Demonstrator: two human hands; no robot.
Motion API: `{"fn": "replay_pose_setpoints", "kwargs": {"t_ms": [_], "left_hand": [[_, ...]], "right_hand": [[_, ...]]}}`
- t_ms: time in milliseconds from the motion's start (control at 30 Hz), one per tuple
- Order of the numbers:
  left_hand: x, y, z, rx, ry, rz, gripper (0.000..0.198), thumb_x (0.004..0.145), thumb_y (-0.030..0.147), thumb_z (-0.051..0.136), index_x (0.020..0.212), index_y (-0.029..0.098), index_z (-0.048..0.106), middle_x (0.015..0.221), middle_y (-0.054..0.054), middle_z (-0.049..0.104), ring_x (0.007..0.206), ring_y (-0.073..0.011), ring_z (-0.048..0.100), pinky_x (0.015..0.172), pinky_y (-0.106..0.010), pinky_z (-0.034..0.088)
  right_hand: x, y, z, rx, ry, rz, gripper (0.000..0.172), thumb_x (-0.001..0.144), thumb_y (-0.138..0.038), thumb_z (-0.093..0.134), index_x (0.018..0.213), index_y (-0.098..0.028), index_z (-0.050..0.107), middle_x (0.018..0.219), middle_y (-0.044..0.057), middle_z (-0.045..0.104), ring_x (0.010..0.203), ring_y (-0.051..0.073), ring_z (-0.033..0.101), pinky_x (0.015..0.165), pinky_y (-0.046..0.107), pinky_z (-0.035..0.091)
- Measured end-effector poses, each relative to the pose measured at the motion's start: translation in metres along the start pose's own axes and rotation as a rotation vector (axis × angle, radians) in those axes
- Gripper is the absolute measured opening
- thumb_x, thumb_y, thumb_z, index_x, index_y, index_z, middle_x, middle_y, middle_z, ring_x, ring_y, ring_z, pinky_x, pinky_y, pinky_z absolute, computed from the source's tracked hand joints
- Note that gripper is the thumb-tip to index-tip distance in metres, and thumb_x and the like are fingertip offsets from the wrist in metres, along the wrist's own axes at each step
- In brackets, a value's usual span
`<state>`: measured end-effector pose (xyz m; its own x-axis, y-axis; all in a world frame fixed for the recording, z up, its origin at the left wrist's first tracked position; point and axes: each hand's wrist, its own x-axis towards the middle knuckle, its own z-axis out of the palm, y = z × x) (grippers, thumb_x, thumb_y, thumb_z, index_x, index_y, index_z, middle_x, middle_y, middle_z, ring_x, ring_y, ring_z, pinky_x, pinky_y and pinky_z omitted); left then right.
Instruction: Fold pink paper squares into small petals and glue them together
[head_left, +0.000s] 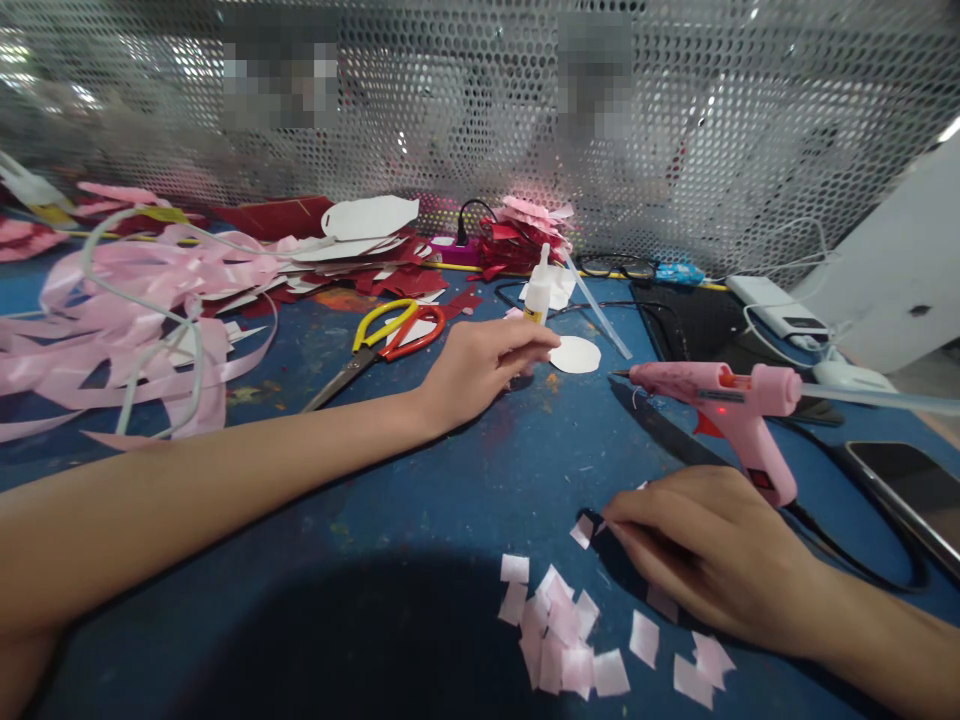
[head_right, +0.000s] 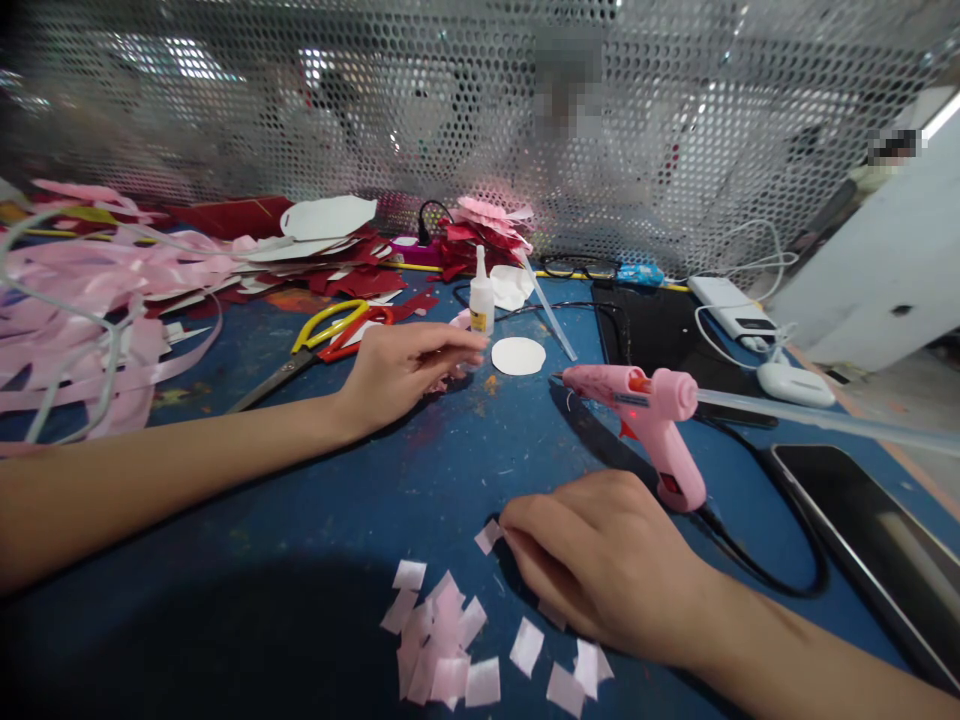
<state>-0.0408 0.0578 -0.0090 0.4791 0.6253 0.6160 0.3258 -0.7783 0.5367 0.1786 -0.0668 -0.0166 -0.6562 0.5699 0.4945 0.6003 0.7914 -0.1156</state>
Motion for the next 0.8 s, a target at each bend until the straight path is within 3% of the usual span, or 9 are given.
{"fn": "replay_pose_setpoints", "kwargs": {"t_ms": [167,333,500,633,733,800], "left_hand": [[-0.002,0.005,-0.002,0.047,0.000,0.164,0.012,0.089,0.021,0.057,0.091,0.017,0.069,0.078,0.000,0.073,0.045,-0.0038,0.058,0.054,-0.015,0.048],[-0.001,0.006,-0.005,0.191,-0.019,0.322,0.025,0.092,0.032,0.052,0.078,0.018,0.068,0.070,0.000,0.072,0.056,-0.0075,0.063,0.054,-0.017,0.044],[-0.005,0.021,-0.003,0.282,0.111,0.397,0.025,0.088,0.024,0.052,0.065,0.018,0.062,0.061,0.000,0.068,0.056,-0.0099,0.060,0.055,-0.022,0.042],[-0.017,0.049,0.007,0.067,-0.096,0.270,0.008,0.085,0.023,0.060,0.080,0.017,0.064,0.070,0.000,0.069,0.059,-0.0087,0.060,0.058,-0.019,0.047],[-0.026,0.064,0.012,-0.180,-0.279,0.145,0.019,0.080,0.026,0.069,0.094,0.016,0.062,0.082,-0.002,0.071,0.067,-0.0077,0.065,0.062,-0.013,0.052],[-0.029,0.069,0.013,-0.284,-0.326,0.065,0.020,0.079,0.023,0.071,0.095,0.015,0.062,0.084,-0.002,0.071,0.071,-0.0078,0.068,0.068,-0.012,0.054]], "right_hand": [[0.000,0.000,0.001,-0.012,0.013,0.005,0.012,0.093,-0.021,0.045,0.089,-0.022,0.056,0.056,-0.005,0.056,0.049,0.011,0.051,0.050,0.027,0.032],[0.000,0.000,0.001,-0.009,0.037,0.016,0.013,0.093,-0.020,0.045,0.088,-0.021,0.057,0.056,-0.005,0.059,0.048,0.010,0.052,0.050,0.026,0.035],[0.002,-0.001,0.001,-0.010,0.070,0.069,0.014,0.092,-0.023,0.049,0.085,-0.022,0.061,0.054,-0.007,0.060,0.046,0.010,0.054,0.049,0.026,0.037],[0.003,-0.001,-0.001,-0.031,0.120,0.092,0.014,0.091,-0.023,0.051,0.082,-0.021,0.061,0.053,-0.006,0.061,0.045,0.009,0.056,0.048,0.025,0.038],[0.004,-0.002,-0.005,-0.033,0.149,0.123,0.017,0.093,-0.025,0.048,0.084,-0.019,0.061,0.056,-0.005,0.064,0.045,0.009,0.058,0.046,0.024,0.038],[0.006,-0.003,-0.008,-0.043,0.160,0.142,0.022,0.095,-0.027,0.046,0.083,-0.019,0.062,0.055,-0.004,0.065,0.043,0.009,0.057,0.045,0.024,0.039]]}}
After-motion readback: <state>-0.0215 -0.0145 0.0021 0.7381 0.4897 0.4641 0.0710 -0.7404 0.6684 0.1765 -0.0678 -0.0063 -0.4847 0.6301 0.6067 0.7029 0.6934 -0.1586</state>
